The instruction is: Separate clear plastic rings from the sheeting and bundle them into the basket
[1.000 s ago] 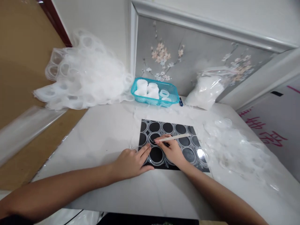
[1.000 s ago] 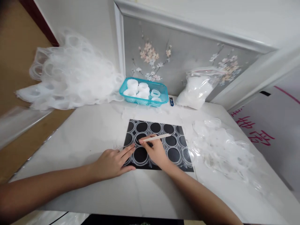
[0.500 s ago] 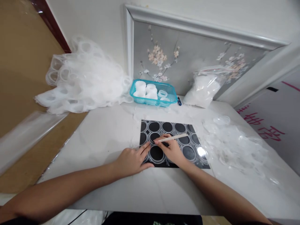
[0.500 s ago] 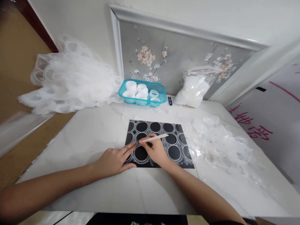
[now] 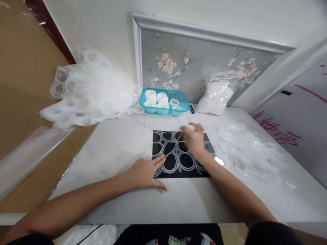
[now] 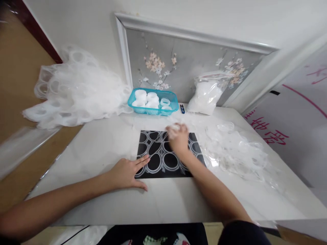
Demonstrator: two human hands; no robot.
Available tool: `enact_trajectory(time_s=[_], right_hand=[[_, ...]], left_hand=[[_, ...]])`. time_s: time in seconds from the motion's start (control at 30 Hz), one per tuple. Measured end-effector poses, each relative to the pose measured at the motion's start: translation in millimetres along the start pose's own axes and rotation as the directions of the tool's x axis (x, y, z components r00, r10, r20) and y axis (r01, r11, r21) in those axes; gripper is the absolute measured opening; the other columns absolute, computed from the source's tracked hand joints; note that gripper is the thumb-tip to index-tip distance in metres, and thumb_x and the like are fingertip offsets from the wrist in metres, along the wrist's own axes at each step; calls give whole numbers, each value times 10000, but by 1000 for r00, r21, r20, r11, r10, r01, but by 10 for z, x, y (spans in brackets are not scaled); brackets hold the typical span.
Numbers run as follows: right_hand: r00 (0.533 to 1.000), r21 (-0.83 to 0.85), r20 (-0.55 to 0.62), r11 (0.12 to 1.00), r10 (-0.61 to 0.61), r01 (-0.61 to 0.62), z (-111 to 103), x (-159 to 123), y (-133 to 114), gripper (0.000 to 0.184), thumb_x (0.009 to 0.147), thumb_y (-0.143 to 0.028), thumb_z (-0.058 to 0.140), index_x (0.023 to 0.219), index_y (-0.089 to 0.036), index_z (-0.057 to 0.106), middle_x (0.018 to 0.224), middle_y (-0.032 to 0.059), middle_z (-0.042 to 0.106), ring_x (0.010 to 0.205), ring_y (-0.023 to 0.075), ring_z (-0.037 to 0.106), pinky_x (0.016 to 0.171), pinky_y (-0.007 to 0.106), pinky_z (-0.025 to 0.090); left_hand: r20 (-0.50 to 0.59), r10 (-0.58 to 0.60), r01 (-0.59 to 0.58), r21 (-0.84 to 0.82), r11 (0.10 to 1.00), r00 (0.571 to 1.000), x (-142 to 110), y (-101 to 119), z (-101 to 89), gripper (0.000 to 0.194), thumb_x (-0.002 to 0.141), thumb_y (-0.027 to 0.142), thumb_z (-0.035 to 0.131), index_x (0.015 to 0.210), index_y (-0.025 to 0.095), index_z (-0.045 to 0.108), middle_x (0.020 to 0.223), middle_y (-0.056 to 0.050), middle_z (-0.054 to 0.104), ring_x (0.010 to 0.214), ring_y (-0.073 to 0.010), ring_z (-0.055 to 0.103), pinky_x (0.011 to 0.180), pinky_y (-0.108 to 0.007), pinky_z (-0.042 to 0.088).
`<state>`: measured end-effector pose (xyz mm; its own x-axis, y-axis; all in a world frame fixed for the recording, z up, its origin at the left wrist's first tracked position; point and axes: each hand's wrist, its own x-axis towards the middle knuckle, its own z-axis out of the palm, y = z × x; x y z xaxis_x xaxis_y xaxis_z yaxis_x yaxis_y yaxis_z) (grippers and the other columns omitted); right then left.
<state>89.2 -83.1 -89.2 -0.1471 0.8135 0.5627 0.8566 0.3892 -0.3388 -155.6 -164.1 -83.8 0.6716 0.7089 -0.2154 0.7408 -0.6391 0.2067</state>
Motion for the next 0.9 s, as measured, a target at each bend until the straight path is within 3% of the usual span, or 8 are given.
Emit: enact_trajectory(time_s=[0.03, 0.07, 0.17, 0.27, 0.4, 0.53, 0.77, 0.9], right_hand=[[978, 13, -110, 985, 175, -175, -54, 114, 130, 319, 909, -186, 423, 849, -189, 736, 925, 118, 743, 969, 297, 632, 915, 524, 448], [949, 50, -163, 962, 271, -267, -113, 176, 238, 334, 919, -223, 414, 851, -169, 737, 943, 140, 739, 955, 304, 633, 890, 522, 462], [982, 188, -7, 965, 189, -184, -262, 16, 348, 288, 911, -311, 482, 861, -197, 742, 902, 98, 752, 1031, 304, 610, 945, 494, 451], [972, 383, 179, 899, 153, -212, -287, -397, 198, 257, 916, -364, 521, 854, -229, 731, 906, 64, 747, 1000, 253, 638, 906, 412, 494], [949, 510, 255, 808, 184, -294, -206, -655, 22, 267, 910, -392, 537, 834, -218, 723, 900, 69, 745, 921, 237, 677, 838, 384, 530], [950, 489, 270, 828, 155, -274, -147, -594, 44, 254, 906, -377, 545, 814, -235, 734, 873, 58, 760, 983, 261, 670, 902, 424, 512], [953, 353, 272, 908, 131, -226, -142, -666, 52, 224, 924, -327, 534, 901, -247, 742, 926, 49, 765, 1093, 277, 623, 938, 463, 492], [974, 133, 220, 991, -52, 23, -155, -782, -101, 213, 922, -229, 525, 961, -265, 731, 1058, 40, 747, 1276, 305, 485, 1080, 547, 333]], left_hand=[[0, 0, 0, -12, 1000, 1000, -5, -12, -19, 1028, 688, 890, 432, 1461, 213, 401, 1496, -123, 385, 1030, -304, 669, 696, -324, 504], [-13, 3, -3, -23, 1000, 1000, -8, -23, -36, 1003, 693, 886, 437, 1445, 224, 426, 1489, -106, 401, 1047, -301, 663, 719, -327, 507], [-117, -1, -4, -43, 999, 993, 15, -25, -67, 852, 782, 836, 389, 1360, 227, 533, 1431, -82, 493, 1075, -283, 656, 743, -325, 517], [-210, 13, -12, 3, 1000, 978, 111, 81, -86, 791, 872, 775, 285, 1344, 199, 548, 1414, -111, 511, 970, -262, 696, 671, -314, 524], [-110, 76, -62, 132, 989, 991, 324, 347, -116, 868, 831, 805, 330, 1391, 166, 506, 1426, -166, 485, 892, -297, 706, 636, -339, 526], [-48, 41, -33, 151, 988, 998, 503, 509, -120, 923, 811, 815, 350, 1397, 119, 501, 1403, -214, 499, 951, -358, 681, 676, -397, 534], [-54, 20, -14, 110, 994, 998, 529, 463, -44, 866, 848, 780, 331, 1408, 139, 491, 1379, -217, 525, 936, -365, 682, 691, -420, 527], [-55, 50, -46, 80, 996, 997, 537, 438, -54, 842, 838, 768, 397, 1407, 154, 485, 1402, -193, 510, 936, -342, 687, 701, -400, 527]])
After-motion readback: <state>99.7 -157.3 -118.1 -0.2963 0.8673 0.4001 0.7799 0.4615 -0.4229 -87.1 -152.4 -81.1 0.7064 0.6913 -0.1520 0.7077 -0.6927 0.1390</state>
